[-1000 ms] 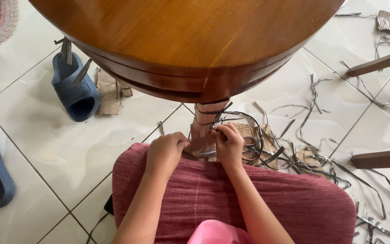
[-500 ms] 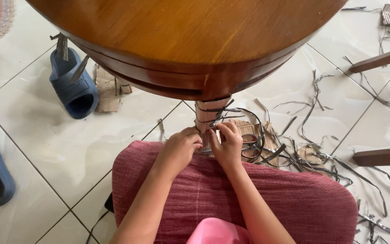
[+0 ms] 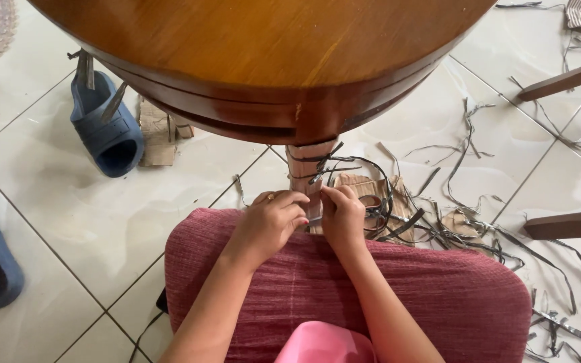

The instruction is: Wrapping a wooden table leg with protective cardboard and securing it with plastic ties

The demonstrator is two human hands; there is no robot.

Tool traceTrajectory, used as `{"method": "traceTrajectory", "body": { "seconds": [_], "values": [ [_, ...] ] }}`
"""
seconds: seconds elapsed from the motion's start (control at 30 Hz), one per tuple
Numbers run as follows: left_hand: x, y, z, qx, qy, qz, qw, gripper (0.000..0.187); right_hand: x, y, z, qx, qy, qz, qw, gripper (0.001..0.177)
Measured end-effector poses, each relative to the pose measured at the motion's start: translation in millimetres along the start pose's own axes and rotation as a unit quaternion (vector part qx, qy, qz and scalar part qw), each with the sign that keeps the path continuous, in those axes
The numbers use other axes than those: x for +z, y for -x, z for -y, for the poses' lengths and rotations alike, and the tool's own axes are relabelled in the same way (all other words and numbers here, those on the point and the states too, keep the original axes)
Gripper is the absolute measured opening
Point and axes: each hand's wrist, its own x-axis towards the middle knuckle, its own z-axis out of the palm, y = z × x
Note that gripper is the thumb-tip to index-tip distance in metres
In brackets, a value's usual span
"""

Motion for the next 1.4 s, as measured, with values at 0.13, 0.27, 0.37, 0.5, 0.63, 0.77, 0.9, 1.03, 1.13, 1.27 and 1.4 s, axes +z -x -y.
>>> {"method": "traceTrajectory", "body": {
  "seconds": [0.13, 0.27, 0.37, 0.5, 0.63, 0.77, 0.9, 1.03, 1.13, 1.27, 1.4],
  "values": [
    [21, -12, 1, -0.049, 0.115, 0.020, 0.992, 0.025, -23, 7, -3, 0.063, 0.010, 0.035, 0.997, 0.012],
    [46, -19, 7, -0.022, 0.092, 0.007, 0.996, 0.020, -47, 2, 20, 0.081, -0.006, 0.068, 0.994, 0.013],
    [60, -20, 11, -0.008, 0.002, 0.005, 1.000, 0.030, -60, -3, 37, 0.085, -0.021, 0.090, 0.992, 0.013],
    [54, -27, 3, 0.020, -0.101, -0.082, 0.991, 0.019, -66, -6, 56, 0.068, -0.068, 0.112, 0.989, 0.014],
    [59, -30, 4, 0.024, -0.122, -0.113, 0.986, 0.019, -70, -15, 60, 0.077, -0.066, 0.105, 0.989, 0.010],
    [69, -26, 8, 0.023, -0.111, -0.121, 0.986, 0.021, -59, -24, 47, 0.002, -0.043, 0.027, 0.999, 0.022],
    [90, -16, 17, 0.003, -0.072, -0.120, 0.990, 0.018, -35, -14, 24, 0.083, -0.060, 0.027, 0.994, 0.020],
    [77, -12, 5, -0.021, -0.032, -0.116, 0.992, 0.018, -25, -9, 20, 0.138, -0.116, 0.033, 0.983, 0.019],
    [67, -13, 0, -0.025, -0.014, -0.113, 0.993, 0.019, -15, -10, 14, 0.183, -0.146, 0.027, 0.972, 0.017],
    [49, -21, -10, -0.023, 0.014, -0.117, 0.993, 0.015, -24, -15, 40, 0.288, -0.329, 0.056, 0.897, 0.012],
    [50, -20, -8, -0.017, -0.006, -0.119, 0.993, 0.017, -22, -11, 10, 0.423, -0.592, 0.158, 0.668, 0.022]
  ]
}}
